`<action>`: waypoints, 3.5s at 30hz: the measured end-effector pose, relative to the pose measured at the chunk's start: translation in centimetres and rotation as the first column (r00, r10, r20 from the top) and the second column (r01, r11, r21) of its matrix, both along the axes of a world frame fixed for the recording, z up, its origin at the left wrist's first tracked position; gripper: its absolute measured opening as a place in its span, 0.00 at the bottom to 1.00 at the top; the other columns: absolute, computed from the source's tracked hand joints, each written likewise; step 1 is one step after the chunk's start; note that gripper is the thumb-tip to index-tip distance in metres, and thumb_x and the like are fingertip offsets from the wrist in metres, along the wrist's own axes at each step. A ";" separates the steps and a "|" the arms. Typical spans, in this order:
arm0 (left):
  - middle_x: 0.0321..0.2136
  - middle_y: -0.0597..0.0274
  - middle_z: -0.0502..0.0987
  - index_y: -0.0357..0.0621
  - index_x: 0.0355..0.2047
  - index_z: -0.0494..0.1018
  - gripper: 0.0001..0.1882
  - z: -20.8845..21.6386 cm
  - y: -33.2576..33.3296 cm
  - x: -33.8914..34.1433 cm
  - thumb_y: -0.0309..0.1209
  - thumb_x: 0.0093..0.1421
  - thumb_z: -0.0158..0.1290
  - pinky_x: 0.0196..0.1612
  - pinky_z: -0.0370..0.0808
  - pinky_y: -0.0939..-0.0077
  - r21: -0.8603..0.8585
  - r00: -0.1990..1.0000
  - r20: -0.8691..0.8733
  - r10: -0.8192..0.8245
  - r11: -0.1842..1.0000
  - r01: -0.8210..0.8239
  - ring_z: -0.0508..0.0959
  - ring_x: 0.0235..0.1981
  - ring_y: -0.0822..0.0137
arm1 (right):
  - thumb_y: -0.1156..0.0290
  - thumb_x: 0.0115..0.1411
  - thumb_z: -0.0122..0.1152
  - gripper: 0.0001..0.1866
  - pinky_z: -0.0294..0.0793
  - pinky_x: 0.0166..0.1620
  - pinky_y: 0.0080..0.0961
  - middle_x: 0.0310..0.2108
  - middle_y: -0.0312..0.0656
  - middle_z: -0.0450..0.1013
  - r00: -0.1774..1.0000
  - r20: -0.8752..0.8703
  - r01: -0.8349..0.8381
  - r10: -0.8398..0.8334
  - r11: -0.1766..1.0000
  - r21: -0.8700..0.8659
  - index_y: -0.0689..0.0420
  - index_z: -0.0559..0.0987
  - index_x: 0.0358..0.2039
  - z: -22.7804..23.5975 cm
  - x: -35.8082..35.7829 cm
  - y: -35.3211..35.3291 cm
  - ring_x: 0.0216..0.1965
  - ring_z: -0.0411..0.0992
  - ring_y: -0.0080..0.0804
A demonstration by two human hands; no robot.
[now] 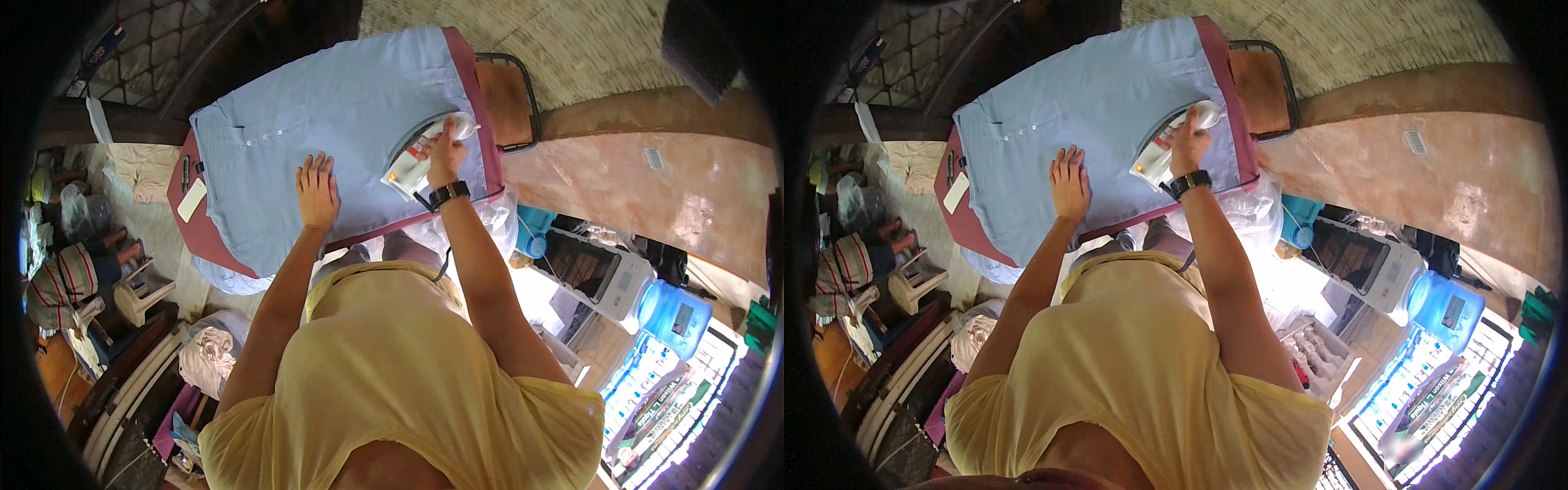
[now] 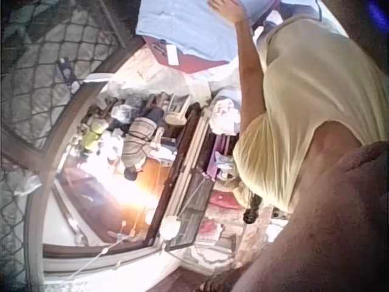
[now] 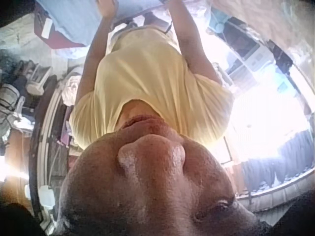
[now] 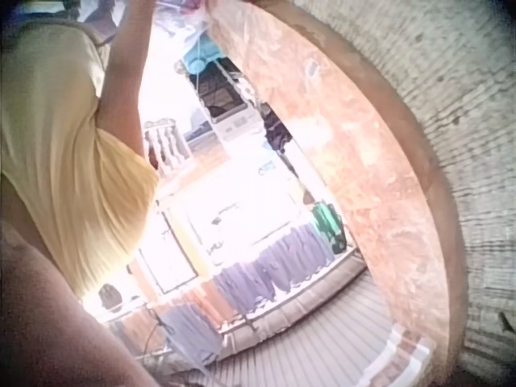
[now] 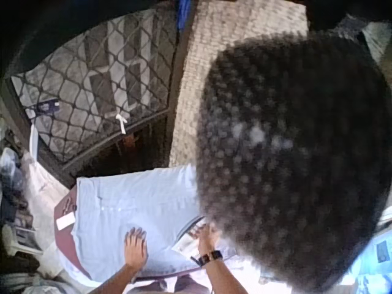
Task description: The person irons a light blue shirt on an ironing board, using an iron to press the front panels, collar, and sleeves. The person periodically repositions the shirt to reach different sections.
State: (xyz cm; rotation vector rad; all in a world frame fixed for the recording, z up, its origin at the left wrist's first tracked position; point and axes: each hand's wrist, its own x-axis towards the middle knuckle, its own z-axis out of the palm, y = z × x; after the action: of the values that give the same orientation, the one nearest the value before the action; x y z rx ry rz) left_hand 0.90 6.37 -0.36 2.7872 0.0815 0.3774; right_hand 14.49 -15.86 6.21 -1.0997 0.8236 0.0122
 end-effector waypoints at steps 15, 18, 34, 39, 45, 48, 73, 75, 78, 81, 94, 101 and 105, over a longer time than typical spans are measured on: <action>0.63 0.60 0.62 0.50 0.61 0.63 0.21 0.0 0.1 -0.1 0.32 0.67 0.42 0.68 0.51 0.48 -0.016 1.000 0.020 -0.005 1.000 0.005 0.57 0.67 0.52 | 0.45 0.60 0.62 0.29 0.60 0.14 0.25 0.13 0.37 0.64 0.993 0.066 -0.099 0.101 0.994 -0.038 0.55 0.65 0.18 0.1 -2.3 3.4 0.11 0.62 0.25; 0.63 0.60 0.62 0.49 0.60 0.64 0.21 0.1 -0.2 0.2 0.32 0.67 0.42 0.68 0.51 0.49 -0.015 1.000 0.025 -0.015 1.000 0.015 0.57 0.67 0.52 | 0.44 0.61 0.60 0.29 0.60 0.14 0.25 0.13 0.36 0.63 0.993 0.115 -0.015 0.019 0.999 -0.033 0.55 0.64 0.18 0.5 1.8 1.6 0.10 0.61 0.25; 0.63 0.62 0.62 0.49 0.60 0.64 0.22 0.4 -2.8 1.2 0.34 0.67 0.44 0.67 0.50 0.45 -0.043 0.991 0.088 -0.101 0.994 0.105 0.57 0.67 0.53 | 0.42 0.57 0.64 0.28 0.64 0.14 0.26 0.11 0.34 0.62 0.865 -0.041 -0.490 0.501 0.824 -0.285 0.56 0.72 0.20 0.3 3.7 -6.5 0.10 0.63 0.25; 0.68 0.64 0.55 0.56 0.66 0.59 0.27 0.5 -8.4 1.9 0.40 0.67 0.45 0.69 0.47 0.44 -0.042 0.888 -0.061 -0.455 0.890 0.453 0.51 0.70 0.54 | 0.43 0.58 0.63 0.26 0.69 0.18 0.29 0.13 0.37 0.67 0.491 -0.448 -0.835 0.747 0.256 -0.487 0.57 0.78 0.25 2.5 0.5 -13.2 0.14 0.69 0.29; 0.70 0.65 0.50 0.61 0.67 0.57 0.30 0.2 -9.8 1.7 0.45 0.66 0.46 0.69 0.47 0.45 0.013 0.855 -0.165 -0.491 0.866 0.500 0.47 0.71 0.54 | 0.50 0.56 0.66 0.24 0.76 0.33 0.36 0.27 0.52 0.79 0.564 -0.376 -0.502 0.735 -0.056 -0.863 0.62 0.82 0.34 0.1 -4.0 -19.2 0.29 0.80 0.45; 0.70 0.67 0.49 0.62 0.68 0.56 0.30 0.2 -9.7 1.8 0.46 0.66 0.45 0.70 0.45 0.45 0.022 0.858 -0.191 -0.477 0.872 0.490 0.46 0.72 0.56 | 0.53 0.56 0.68 0.22 0.76 0.33 0.37 0.28 0.53 0.79 0.623 -0.149 -0.355 0.768 0.108 -0.929 0.62 0.82 0.34 3.1 -4.4 -16.4 0.30 0.79 0.49; 0.70 0.65 0.50 0.60 0.67 0.57 0.30 0.7 -9.8 2.0 0.44 0.66 0.46 0.69 0.47 0.43 -0.008 0.849 -0.178 -0.497 0.864 0.504 0.47 0.71 0.53 | 0.39 0.53 0.65 0.31 0.77 0.34 0.44 0.27 0.55 0.79 0.845 -0.108 -0.191 0.524 0.108 -0.976 0.59 0.82 0.34 -0.4 2.8 -14.9 0.32 0.79 0.54; 0.70 0.64 0.50 0.59 0.67 0.57 0.30 0.7 -9.9 2.1 0.44 0.66 0.46 0.69 0.47 0.43 -0.010 0.852 -0.156 -0.499 0.864 0.504 0.47 0.71 0.53 | 0.40 0.53 0.65 0.29 0.76 0.34 0.43 0.28 0.54 0.79 0.825 -0.141 -0.270 0.547 0.163 -0.949 0.58 0.82 0.35 0.2 2.9 -15.2 0.33 0.79 0.53; 0.70 0.64 0.51 0.59 0.67 0.58 0.30 0.8 -9.7 2.0 0.44 0.65 0.46 0.69 0.48 0.43 -0.006 0.860 -0.131 -0.493 0.868 0.497 0.48 0.71 0.53 | 0.41 0.54 0.65 0.28 0.76 0.34 0.43 0.28 0.54 0.79 0.768 -0.201 -0.475 0.608 0.331 -0.815 0.59 0.82 0.34 3.7 3.4 -14.3 0.33 0.79 0.54; 0.70 0.65 0.51 0.60 0.66 0.59 0.29 1.0 -9.7 1.9 0.44 0.66 0.46 0.69 0.48 0.44 -0.008 0.860 -0.137 -0.491 0.869 0.495 0.47 0.71 0.54 | 0.42 0.55 0.65 0.30 0.75 0.33 0.44 0.27 0.58 0.78 0.782 -0.095 -0.362 0.615 0.326 -0.873 0.63 0.81 0.31 3.7 1.8 -11.6 0.33 0.78 0.57; 0.69 0.63 0.54 0.58 0.65 0.61 0.29 0.9 -9.4 1.8 0.44 0.64 0.49 0.68 0.49 0.44 -0.044 0.862 -0.113 -0.494 0.869 0.493 0.49 0.70 0.53 | 0.43 0.60 0.58 0.32 0.77 0.34 0.49 0.24 0.62 0.76 0.924 -0.044 -0.180 0.380 0.329 -0.927 0.66 0.79 0.25 0.0 2.1 -7.5 0.31 0.77 0.61; 0.69 0.66 0.52 0.60 0.66 0.60 0.29 0.9 -9.6 1.8 0.45 0.66 0.47 0.69 0.48 0.45 -0.026 0.859 -0.132 -0.495 0.868 0.496 0.49 0.71 0.55 | 0.43 0.59 0.59 0.31 0.77 0.37 0.48 0.28 0.63 0.77 0.930 -0.151 -0.238 0.335 0.234 -0.943 0.66 0.79 0.30 -1.2 4.8 -8.9 0.34 0.77 0.61; 0.70 0.66 0.51 0.60 0.66 0.59 0.29 0.7 -9.6 1.8 0.45 0.66 0.46 0.69 0.48 0.45 -0.006 0.860 -0.140 -0.491 0.869 0.495 0.48 0.71 0.55 | 0.40 0.57 0.60 0.34 0.76 0.39 0.46 0.30 0.62 0.77 0.782 -0.160 -0.383 0.603 0.261 -0.886 0.67 0.77 0.37 -0.7 3.2 -12.6 0.36 0.77 0.60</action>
State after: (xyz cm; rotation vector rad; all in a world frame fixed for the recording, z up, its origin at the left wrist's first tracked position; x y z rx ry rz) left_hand 2.68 -3.23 0.32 2.7244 -0.6043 0.0541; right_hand 17.69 -28.41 5.49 -2.3521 0.1572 -0.0135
